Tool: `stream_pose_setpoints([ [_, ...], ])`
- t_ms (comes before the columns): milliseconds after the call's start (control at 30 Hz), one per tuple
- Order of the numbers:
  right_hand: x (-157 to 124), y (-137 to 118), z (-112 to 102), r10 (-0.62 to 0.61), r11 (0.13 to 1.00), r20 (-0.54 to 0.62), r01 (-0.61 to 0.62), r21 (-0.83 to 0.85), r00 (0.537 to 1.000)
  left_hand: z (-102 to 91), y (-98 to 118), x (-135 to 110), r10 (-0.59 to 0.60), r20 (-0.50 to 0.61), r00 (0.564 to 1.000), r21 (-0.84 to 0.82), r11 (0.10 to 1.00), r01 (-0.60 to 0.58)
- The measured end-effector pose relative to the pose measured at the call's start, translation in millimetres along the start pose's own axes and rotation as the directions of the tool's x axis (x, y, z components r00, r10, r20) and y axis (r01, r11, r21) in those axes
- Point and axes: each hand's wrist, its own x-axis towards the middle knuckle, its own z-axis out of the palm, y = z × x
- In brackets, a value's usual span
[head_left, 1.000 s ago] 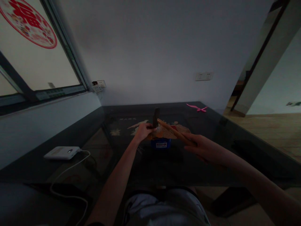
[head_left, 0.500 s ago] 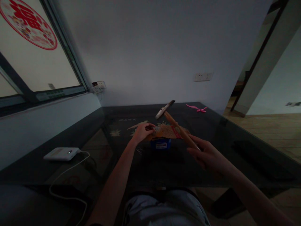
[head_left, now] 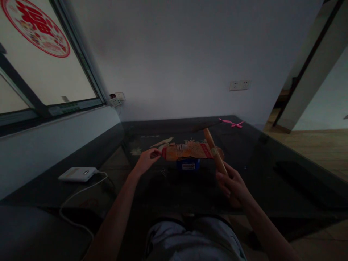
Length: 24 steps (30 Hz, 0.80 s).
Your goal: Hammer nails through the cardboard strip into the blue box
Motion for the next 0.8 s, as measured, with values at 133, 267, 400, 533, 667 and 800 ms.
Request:
stream_pose_setpoints([
  [133,1.2,6.1,-2.3,-0.014,0.997,-0.036,0.017,0.08,0.999,4.8,-15.8,-23.4,-0.045,0.142,0.989,0.081,0.996,0.034],
  [267,2.7,6.2,-3.8,-0.036,0.995,-0.056,0.041,0.094,0.998,16.1,-17.3,-28.2,-0.039,0.218,0.975,0.165,0.986,0.003],
  [400,2.8,6.4,-3.9,-0.034,0.996,-0.045,0.037,0.079,0.998,20.1,-10.1,-26.5,0.067,0.332,0.941,0.214,0.966,-0.145],
  [533,1.6,7.3,-2.8,-0.022,0.998,-0.029,0.024,0.05,0.999,13.2,-11.8,-29.1,0.064,0.325,0.944,0.259,0.953,-0.154],
  [667,-1.3,5.6,-0.3,0.003,1.0,-0.002,-0.003,0.029,1.0,6.1,-22.4,-31.3,0.06,0.336,0.94,0.256,0.954,-0.153],
  [800,-2.2,4.4,0.3,0.01,1.0,-0.015,-0.01,0.014,1.0,6.3,-31.7,-28.8,0.073,0.412,0.908,0.248,0.95,-0.189],
])
